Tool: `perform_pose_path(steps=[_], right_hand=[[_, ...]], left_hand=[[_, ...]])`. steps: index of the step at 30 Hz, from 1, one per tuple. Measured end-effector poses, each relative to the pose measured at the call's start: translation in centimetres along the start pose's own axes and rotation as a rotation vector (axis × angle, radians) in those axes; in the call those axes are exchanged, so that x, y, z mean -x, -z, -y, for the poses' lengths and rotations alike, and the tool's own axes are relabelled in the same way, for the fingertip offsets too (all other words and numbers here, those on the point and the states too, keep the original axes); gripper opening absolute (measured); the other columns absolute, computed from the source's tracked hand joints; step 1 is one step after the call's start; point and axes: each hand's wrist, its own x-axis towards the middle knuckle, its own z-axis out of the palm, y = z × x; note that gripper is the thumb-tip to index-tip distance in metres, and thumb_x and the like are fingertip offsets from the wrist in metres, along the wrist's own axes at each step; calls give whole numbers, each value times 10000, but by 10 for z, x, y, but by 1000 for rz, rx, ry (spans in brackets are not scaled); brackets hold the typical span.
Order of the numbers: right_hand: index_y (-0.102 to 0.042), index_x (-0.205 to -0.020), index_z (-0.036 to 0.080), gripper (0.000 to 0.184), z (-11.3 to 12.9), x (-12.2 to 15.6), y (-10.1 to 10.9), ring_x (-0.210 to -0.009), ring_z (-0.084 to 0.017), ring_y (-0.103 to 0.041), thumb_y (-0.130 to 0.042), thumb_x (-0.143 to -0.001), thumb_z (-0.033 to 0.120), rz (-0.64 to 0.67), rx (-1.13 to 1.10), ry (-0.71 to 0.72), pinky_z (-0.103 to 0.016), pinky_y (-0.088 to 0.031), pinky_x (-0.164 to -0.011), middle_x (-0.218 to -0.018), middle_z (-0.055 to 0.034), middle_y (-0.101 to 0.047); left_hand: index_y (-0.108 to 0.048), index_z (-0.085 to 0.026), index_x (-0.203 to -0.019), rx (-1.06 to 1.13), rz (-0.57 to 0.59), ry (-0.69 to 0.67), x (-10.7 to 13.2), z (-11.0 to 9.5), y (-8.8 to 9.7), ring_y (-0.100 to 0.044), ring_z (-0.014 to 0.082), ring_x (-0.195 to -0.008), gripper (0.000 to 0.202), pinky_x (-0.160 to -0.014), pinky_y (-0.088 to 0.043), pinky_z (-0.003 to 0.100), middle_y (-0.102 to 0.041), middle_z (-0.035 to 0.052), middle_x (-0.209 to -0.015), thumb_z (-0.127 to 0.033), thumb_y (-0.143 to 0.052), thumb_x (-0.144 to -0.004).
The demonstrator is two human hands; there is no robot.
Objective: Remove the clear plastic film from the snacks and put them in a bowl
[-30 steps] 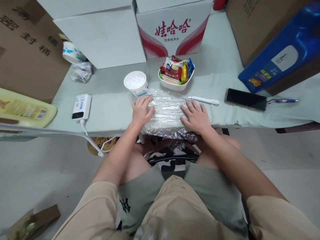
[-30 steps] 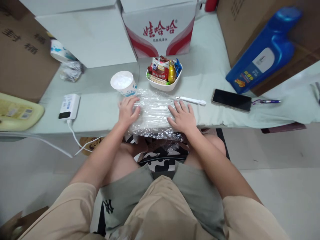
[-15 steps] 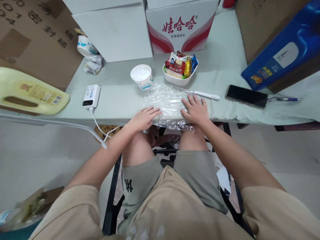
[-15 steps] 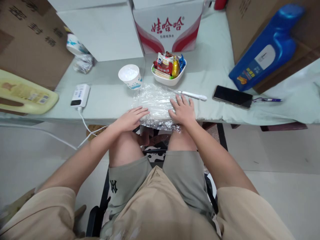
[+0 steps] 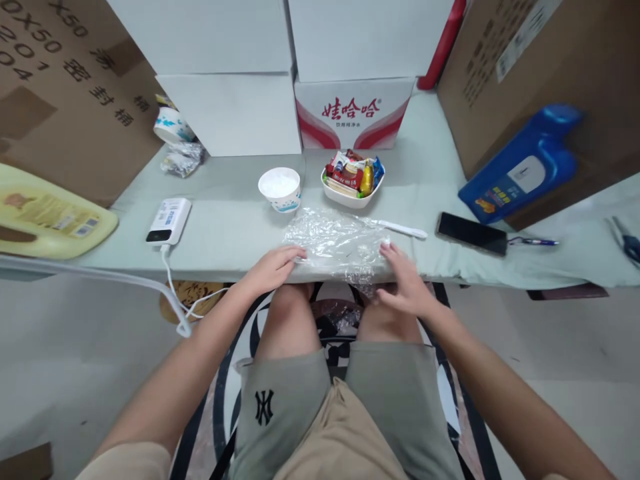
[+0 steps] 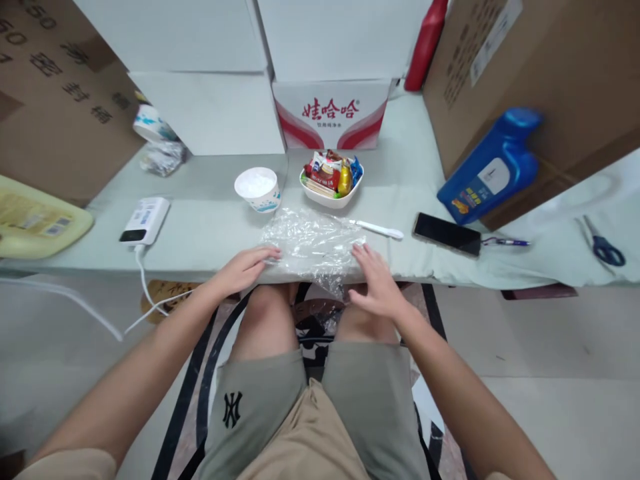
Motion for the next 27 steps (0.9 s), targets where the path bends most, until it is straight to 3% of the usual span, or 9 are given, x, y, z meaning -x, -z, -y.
perform_pose_path(steps=[3, 6, 8, 10, 14, 17, 19, 22, 27], right_hand=[[-619, -1248, 246, 414, 18, -4, -8, -1508, -357, -350, -588, -909, 483, 14, 23, -19, -649, -277, -1196, -1522, -130, -533], [-639, -900, 262, 218, 23, -15, -8, -1383, -311, -535, -491, -972, 405, -64, -117, -115, -597, -350, -1173, -1282, -84, -718], [-606, -899, 267, 220, 18, -16, -5, -1314, -303, -599, -426, -977, 368, -151, -255, -240, -582, -429, -1119, -1238, -82, -736], [-592, -1048, 274, 240, 10, -8, -1, -1323, -298, -592, -378, -943, 301, -226, -334, -312, -573, -464, -1094, -1319, -91, -694], [-463, -1387, 260, 564, -3, 19, 3, -1438, -325, -467, -474, -824, 223, -186, -159, -151, -589, -384, -1171, -1502, -128, -539], [-421, -1447, 237, 662, -3, 25, 3, -1470, -379, -403, -608, -814, 286, -142, 35, -71, -650, -349, -1171, -1532, -170, -491], [-504, -1365, 243, 574, 2, 16, 1, -1479, -390, -385, -662, -828, 367, -158, 59, -103, -666, -349, -1162, -1519, -167, -511], [-636, -1018, 266, 200, 11, -9, 1, -1385, -349, -520, -582, -910, 426, -233, -71, -193, -620, -403, -1135, -1306, -112, -690], [-583, -834, 243, 309, 15, -42, 2, -897, -246, -745, -542, -908, 540, -445, -493, -575, -440, -597, -846, -978, -81, -773]], left_hand=[[-717, -240, -1050, 58, -55, 47, -4, 0, 0, -674, 246, -1147, 358, -1059, -504, 417, -746, 58, -1190, -245, -474, -788], [-709, -221, -1072, 135, -124, 132, -4, -4, 1, -699, 235, -980, 348, -841, -569, 339, -756, 71, -1097, -351, -569, -781], [-716, -208, -993, 196, -149, 160, -3, -7, 2, -685, 209, -860, 323, -715, -547, 293, -760, 64, -990, -420, -613, -771], [-710, -200, -862, 255, -166, 190, -3, -8, 3, -633, 174, -719, 293, -640, -507, 275, -745, 43, -848, -465, -619, -777], [-657, -188, -761, 404, -266, 248, -7, -7, 3, -581, 151, -652, 329, -647, -486, 282, -698, 30, -733, -513, -616, -793], [-630, -191, -767, 511, -313, 255, -14, -7, -1, -601, 160, -676, 370, -685, -497, 295, -675, 27, -696, -561, -644, -771], [-620, -197, -774, 553, -300, 254, -20, -9, -5, -586, 154, -643, 385, -670, -496, 296, -649, 15, -662, -579, -661, -759], [-607, -204, -796, 615, -292, 263, -29, -15, -11, -566, 147, -618, 356, -619, -487, 288, -618, 0, -650, -550, -680, -752], [-540, -212, -792, 748, -428, 318, -42, -18, -11, -399, 84, -490, 286, -475, -321, 229, -467, -64, -581, -420, -721, -715]])
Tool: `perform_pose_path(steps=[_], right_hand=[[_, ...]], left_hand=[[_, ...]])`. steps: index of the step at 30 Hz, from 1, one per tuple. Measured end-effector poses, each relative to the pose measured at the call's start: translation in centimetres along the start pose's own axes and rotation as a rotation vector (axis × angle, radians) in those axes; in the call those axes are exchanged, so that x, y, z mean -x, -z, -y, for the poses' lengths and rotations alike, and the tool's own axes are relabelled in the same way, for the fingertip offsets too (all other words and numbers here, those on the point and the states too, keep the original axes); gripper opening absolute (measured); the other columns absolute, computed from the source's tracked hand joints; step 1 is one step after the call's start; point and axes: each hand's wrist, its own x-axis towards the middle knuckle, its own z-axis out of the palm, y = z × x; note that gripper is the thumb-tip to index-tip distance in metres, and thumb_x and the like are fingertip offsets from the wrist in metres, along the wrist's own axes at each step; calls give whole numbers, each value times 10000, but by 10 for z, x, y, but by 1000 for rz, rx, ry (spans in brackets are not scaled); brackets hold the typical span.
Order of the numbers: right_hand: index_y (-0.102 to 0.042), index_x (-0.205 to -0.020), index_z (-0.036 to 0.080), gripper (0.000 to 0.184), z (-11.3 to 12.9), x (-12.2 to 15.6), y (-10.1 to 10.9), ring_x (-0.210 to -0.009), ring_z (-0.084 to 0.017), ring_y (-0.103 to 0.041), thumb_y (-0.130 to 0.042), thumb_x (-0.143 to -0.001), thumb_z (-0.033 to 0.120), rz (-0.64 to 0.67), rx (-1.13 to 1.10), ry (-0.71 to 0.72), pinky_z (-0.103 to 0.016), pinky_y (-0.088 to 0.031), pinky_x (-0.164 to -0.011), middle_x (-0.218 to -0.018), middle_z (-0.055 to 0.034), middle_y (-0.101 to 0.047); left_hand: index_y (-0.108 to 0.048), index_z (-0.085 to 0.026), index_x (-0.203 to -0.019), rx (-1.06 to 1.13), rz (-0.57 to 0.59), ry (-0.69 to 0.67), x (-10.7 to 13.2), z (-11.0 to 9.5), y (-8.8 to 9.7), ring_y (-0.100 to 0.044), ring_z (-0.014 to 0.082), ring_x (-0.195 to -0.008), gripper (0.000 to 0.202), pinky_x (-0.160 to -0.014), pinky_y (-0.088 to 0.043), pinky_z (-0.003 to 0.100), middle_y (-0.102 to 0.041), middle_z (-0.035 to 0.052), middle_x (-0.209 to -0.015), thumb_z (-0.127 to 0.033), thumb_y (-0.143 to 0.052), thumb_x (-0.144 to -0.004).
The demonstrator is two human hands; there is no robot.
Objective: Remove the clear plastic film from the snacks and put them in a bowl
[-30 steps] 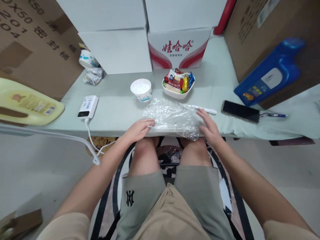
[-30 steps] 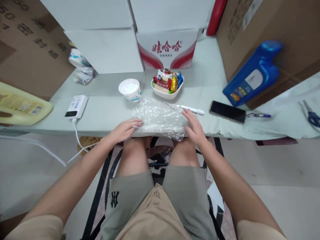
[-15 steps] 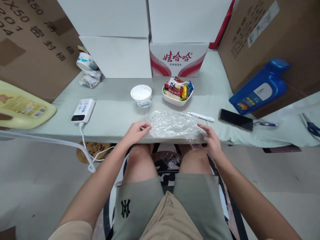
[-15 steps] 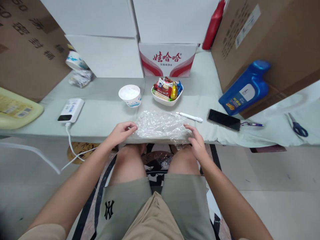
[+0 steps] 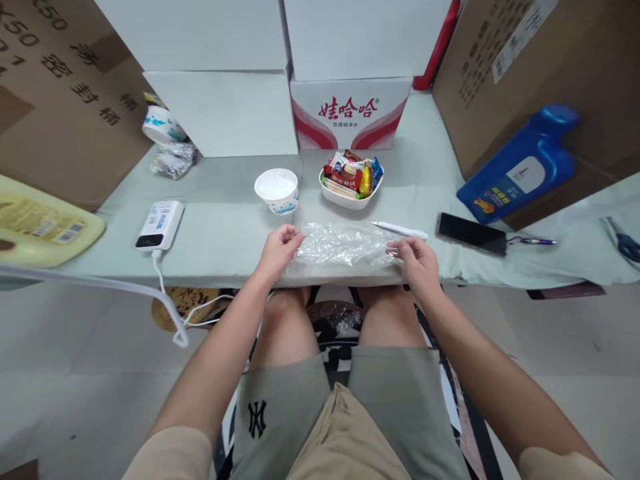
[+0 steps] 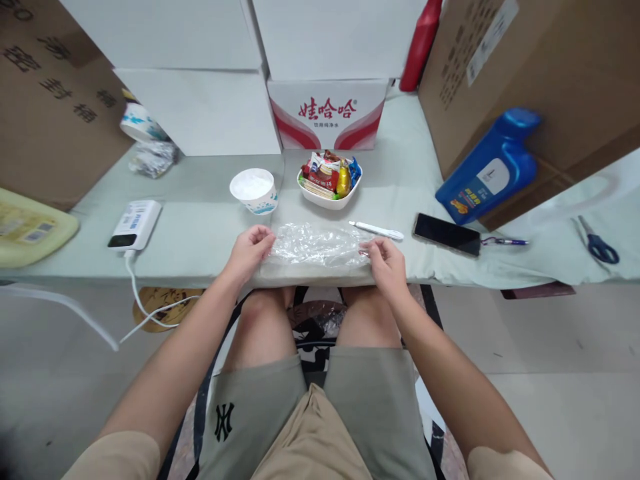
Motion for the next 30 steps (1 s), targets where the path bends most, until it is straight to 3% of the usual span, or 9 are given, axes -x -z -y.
perform_pose_path(steps=[2, 5, 7, 11, 14, 18, 23, 26, 30], right_hand=[[-541, -821, 238, 349, 4, -7, -3, -750, -200, -737, -567, -862, 584, -37, -102, -162, -335, -591, -653, -967, -69, -771], [-512, -829, 231, 372, 8, -15, -5, -634, -157, -706, -606, -807, 591, -57, -151, -311, -228, -486, -471, -946, -54, -770], [-534, -854, 223, 359, 9, -18, -6, -621, -153, -697, -627, -795, 564, -65, -128, -350, -211, -468, -453, -894, -51, -766], [-637, -997, 182, 350, 2, -19, -7, -627, -189, -694, -626, -807, 475, -43, 33, -345, -261, -506, -480, -843, -79, -751], [-650, -1184, 162, 440, -8, -15, -6, -573, -185, -664, -579, -834, 419, -10, 219, -247, -342, -559, -569, -955, -101, -751], [-502, -1439, 182, 646, -20, -7, -5, -668, -180, -634, -572, -803, 274, -24, 481, 79, -432, -576, -799, -1203, -137, -679], [-586, -1384, 262, 504, -33, -2, -5, -1034, -277, -620, -506, -887, 222, -15, 689, 392, -487, -537, -925, -1314, -158, -538], [-618, -1355, 286, 487, -40, -3, -3, -1114, -296, -600, -454, -910, 176, 3, 739, 431, -510, -522, -957, -1362, -148, -505], [-613, -1375, 292, 520, -43, -5, 0, -1215, -338, -576, -439, -905, 152, 48, 770, 362, -549, -513, -974, -1441, -148, -482]], left_hand=[[-533, -212, -798, 54, -50, 17, -6, 0, 1, -358, 71, -477, 314, -466, -272, 221, -430, -75, -577, -415, -745, -688], [-569, -203, -834, 67, -32, 65, -12, 2, 0, -442, 86, -529, 372, -501, -311, 223, -515, -47, -636, -470, -764, -664], [-558, -197, -777, -4, -32, 104, -15, 5, -2, -482, 102, -552, 363, -532, -347, 235, -563, -22, -662, -518, -715, -713], [-558, -209, -737, -348, -177, 79, -23, 9, -12, -497, 139, -548, 271, -582, -354, 266, -566, -16, -585, -451, -583, -857], [-603, -217, -745, -634, -229, 37, -32, 9, -16, -568, 184, -643, 224, -636, -359, 291, -627, 12, -639, -403, -588, -871], [-617, -225, -752, -791, -225, -44, -40, 8, -21, -624, 224, -772, 199, -695, -382, 311, -696, 48, -768, -368, -574, -883], [-629, -220, -782, -870, -265, -59, -44, 10, -24, -640, 256, -822, 209, -744, -419, 342, -706, 78, -818, -361, -547, -912], [-637, -210, -814, -875, -295, -84, -48, 13, -24, -648, 261, -865, 199, -794, -450, 359, -703, 94, -872, -350, -548, -924], [-643, -205, -960, -852, -332, -185, -48, 20, -25, -650, 271, -983, 190, -876, -482, 380, -700, 118, -1045, -347, -517, -961]])
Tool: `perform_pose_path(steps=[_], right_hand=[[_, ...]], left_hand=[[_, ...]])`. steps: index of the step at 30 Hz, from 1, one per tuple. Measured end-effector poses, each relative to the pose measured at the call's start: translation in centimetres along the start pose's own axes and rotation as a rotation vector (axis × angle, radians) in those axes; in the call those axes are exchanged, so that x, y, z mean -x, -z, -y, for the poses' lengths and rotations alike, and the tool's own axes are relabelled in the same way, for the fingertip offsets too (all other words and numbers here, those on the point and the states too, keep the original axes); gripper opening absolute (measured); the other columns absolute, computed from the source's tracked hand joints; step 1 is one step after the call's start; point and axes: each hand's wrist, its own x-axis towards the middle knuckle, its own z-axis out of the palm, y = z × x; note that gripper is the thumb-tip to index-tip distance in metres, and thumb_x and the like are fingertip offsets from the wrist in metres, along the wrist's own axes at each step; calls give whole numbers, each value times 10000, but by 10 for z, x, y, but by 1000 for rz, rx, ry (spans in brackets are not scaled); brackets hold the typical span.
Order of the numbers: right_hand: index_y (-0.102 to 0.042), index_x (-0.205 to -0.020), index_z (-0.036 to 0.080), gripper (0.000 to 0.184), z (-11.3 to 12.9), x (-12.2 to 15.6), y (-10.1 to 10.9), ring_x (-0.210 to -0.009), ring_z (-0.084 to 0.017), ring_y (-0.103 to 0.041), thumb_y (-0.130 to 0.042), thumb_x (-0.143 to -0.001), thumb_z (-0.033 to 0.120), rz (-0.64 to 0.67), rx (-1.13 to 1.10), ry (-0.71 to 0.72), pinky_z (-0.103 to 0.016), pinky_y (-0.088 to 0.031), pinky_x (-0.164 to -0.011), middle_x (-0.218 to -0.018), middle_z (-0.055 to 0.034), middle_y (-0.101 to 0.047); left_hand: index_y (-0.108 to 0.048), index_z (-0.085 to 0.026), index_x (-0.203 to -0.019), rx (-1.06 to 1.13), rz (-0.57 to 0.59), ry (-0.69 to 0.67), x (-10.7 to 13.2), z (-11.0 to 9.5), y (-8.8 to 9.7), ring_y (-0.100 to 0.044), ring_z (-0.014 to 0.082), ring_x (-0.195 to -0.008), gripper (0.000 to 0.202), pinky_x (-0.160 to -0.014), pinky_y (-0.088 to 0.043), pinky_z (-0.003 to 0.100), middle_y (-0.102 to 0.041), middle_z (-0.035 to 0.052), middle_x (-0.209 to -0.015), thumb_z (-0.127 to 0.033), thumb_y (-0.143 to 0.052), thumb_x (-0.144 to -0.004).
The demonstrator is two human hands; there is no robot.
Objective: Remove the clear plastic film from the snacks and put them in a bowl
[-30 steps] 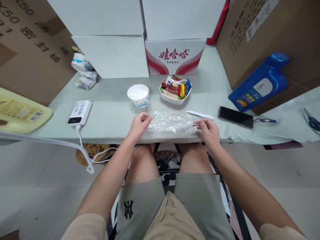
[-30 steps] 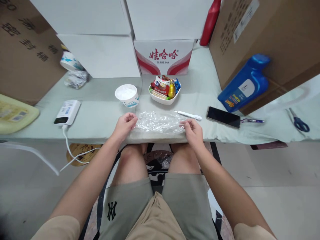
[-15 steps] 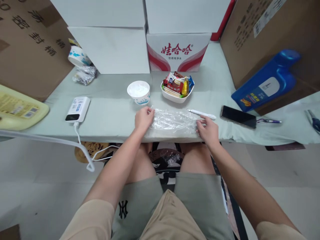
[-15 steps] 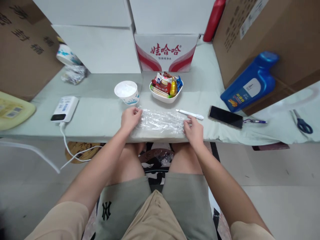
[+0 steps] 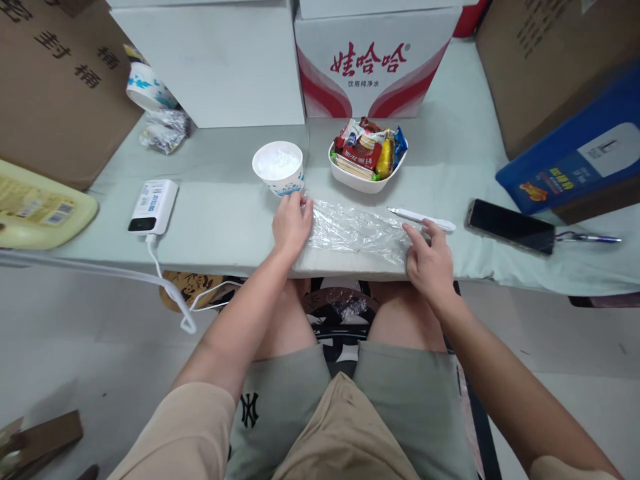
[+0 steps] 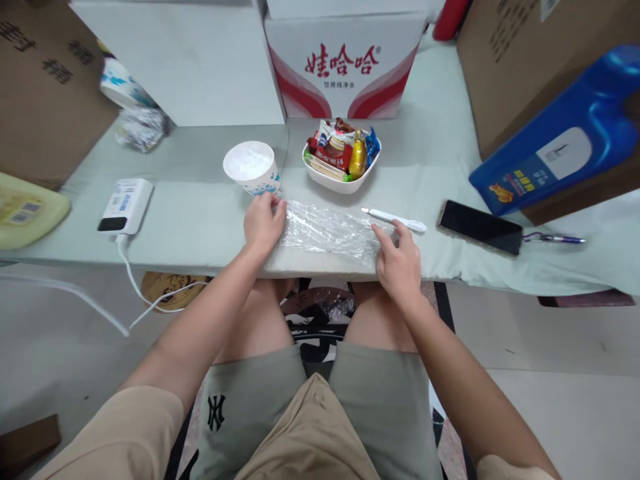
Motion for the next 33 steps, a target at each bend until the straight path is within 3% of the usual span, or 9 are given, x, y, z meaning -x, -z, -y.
perform_pose_path(steps=[6, 10, 15, 19, 23, 26, 28, 31, 33], right_hand=[[-663, -1328, 217, 487, 1, -4, 1, -1293, -431, -526, -431, -902, 178, 84, 47, -50, -646, -473, -991, -1496, -199, -465], [-668, -1318, 201, 468, 3, -6, 4, -1314, -426, -513, -422, -921, 210, 117, 58, -51, -644, -460, -1018, -1446, -204, -523], [-625, -1340, 168, 476, -1, -11, 17, -1265, -403, -557, -475, -897, 256, 184, 30, 51, -599, -468, -1026, -1362, -211, -599], [-544, -1397, 147, 561, -11, -11, 31, -1227, -372, -593, -522, -852, 277, 278, -83, 94, -560, -482, -1035, -1340, -190, -638], [-593, -1327, 161, 486, -12, 1, 44, -1205, -364, -612, -494, -863, 269, 280, -59, 61, -557, -485, -1030, -1285, -175, -670], [-621, -1276, 164, 433, 0, 5, 51, -1239, -376, -585, -502, -875, 276, 123, -34, 80, -572, -456, -1055, -1287, -188, -652], [-617, -1281, 187, 418, 14, 1, 51, -1250, -369, -579, -521, -893, 311, 89, -78, 108, -568, -453, -1059, -1308, -178, -643], [-580, -1345, 204, 487, 41, -17, 37, -1257, -367, -581, -576, -885, 364, 232, -160, 153, -567, -455, -1061, -1329, -163, -646], [-526, -1415, 181, 640, 60, -29, 23, -1278, -384, -563, -658, -830, 402, 355, -195, 158, -569, -452, -1067, -1350, -178, -634]], left_hand=[[-567, -241, -1267, 33, 1, -12, 5, 2, -2, -664, 305, -1014, 326, -872, -509, 417, -702, 125, -1129, -352, -515, -965], [-608, -244, -1156, 69, 31, 15, -1, 7, 2, -665, 297, -886, 243, -834, -500, 416, -697, 87, -890, -334, -578, -932], [-600, -247, -976, 282, 23, -50, 2, 21, 10, -587, 203, -663, 116, -739, -485, 351, -571, -1, -666, -353, -560, -956], [-565, -256, -998, 415, 28, -62, 12, 28, 14, -542, 167, -588, 189, -688, -472, 319, -536, -24, -652, -423, -475, -999], [-570, -267, -980, 261, 43, -41, 17, 30, 21, -580, 206, -665, 149, -735, -473, 346, -568, 4, -686, -379, -473, -991], [-589, -276, -998, 154, 113, -44, 16, 30, 28, -627, 241, -771, 133, -791, -483, 369, -625, 32, -763, -347, -478, -977], [-599, -273, -1017, 123, 151, -68, 16, 29, 31, -641, 254, -826, 148, -819, -489, 382, -651, 48, -816, -336, -472, -975], [-598, -263, -1035, 172, 187, -121, 16, 26, 34, -642, 234, -855, 170, -848, -501, 371, -668, 54, -877, -353, -462, -985], [-593, -257, -1021, 247, 192, -166, 18, 25, 35, -644, 212, -865, 197, -862, -510, 357, -674, 57, -916, -395, -455, -996]])
